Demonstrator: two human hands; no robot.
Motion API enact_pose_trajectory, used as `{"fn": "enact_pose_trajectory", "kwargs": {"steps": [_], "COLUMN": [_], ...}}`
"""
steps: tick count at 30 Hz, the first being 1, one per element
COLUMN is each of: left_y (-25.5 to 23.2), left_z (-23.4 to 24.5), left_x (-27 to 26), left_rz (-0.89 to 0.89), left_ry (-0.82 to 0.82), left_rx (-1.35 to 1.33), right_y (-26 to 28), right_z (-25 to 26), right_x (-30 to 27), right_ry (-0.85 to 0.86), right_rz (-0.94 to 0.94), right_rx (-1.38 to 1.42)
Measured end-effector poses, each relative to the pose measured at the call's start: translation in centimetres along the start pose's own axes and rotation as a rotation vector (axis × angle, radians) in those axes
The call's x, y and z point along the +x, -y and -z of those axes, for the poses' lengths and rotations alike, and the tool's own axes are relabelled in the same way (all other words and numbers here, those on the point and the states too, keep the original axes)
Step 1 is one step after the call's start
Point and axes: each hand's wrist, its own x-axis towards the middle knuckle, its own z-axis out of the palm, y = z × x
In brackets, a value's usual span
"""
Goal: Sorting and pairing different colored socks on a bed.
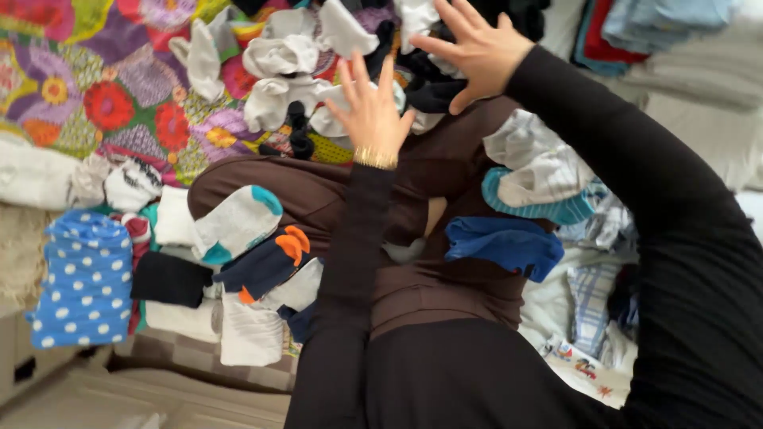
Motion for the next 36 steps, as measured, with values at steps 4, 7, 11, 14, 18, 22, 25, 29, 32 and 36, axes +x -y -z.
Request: {"fn": "enact_pose_trajectory", "kwargs": {"steps": [4, 7, 11, 14, 18, 22, 25, 29, 32, 36], "left_y": [2.5, 5.8, 8.0, 8.5, 8.7, 13.3, 13.9, 12.8, 12.3, 13.0], "left_z": [-5.7, -10.5, -10.3, -9.8, -9.3, -16.3, -16.0, -13.7, -13.2, -13.7], "left_x": [1.7, 1.2, 3.4, 5.5, 6.1, 3.4, 2.3, 2.4, 1.6, -0.3], "left_rz": [0.141, 0.213, 0.284, 0.282, 0.333, 0.502, 0.494, 0.393, 0.388, 0.362], "left_ry": [0.326, 0.451, 0.411, 0.368, 0.391, 0.472, 0.477, 0.367, 0.351, 0.377], "left_rx": [0.242, 0.147, -0.291, -0.938, -1.541, -1.325, -1.348, -1.384, -1.332, -1.169], "right_y": [-2.6, -8.4, -12.2, -12.0, -13.3, -13.9, -12.4, -9.7, -9.3, -10.0], "right_z": [-6.4, -10.9, -5.3, -1.7, -3.2, -6.3, -4.8, -1.4, -1.6, -4.5], "right_x": [4.6, 4.6, 3.4, 1.2, -0.4, -1.6, -0.8, 0.4, -0.4, -1.9], "right_ry": [0.120, 0.325, 0.302, 0.132, 0.030, -0.058, -0.054, 0.040, 0.054, -0.024], "right_rz": [-0.028, -0.179, -0.257, -0.271, -0.363, -0.439, -0.299, -0.310, -0.367, -0.502], "right_rx": [-0.270, -0.059, 0.763, 1.280, 1.480, 1.755, 1.852, 1.953, 1.912, 1.788]}}
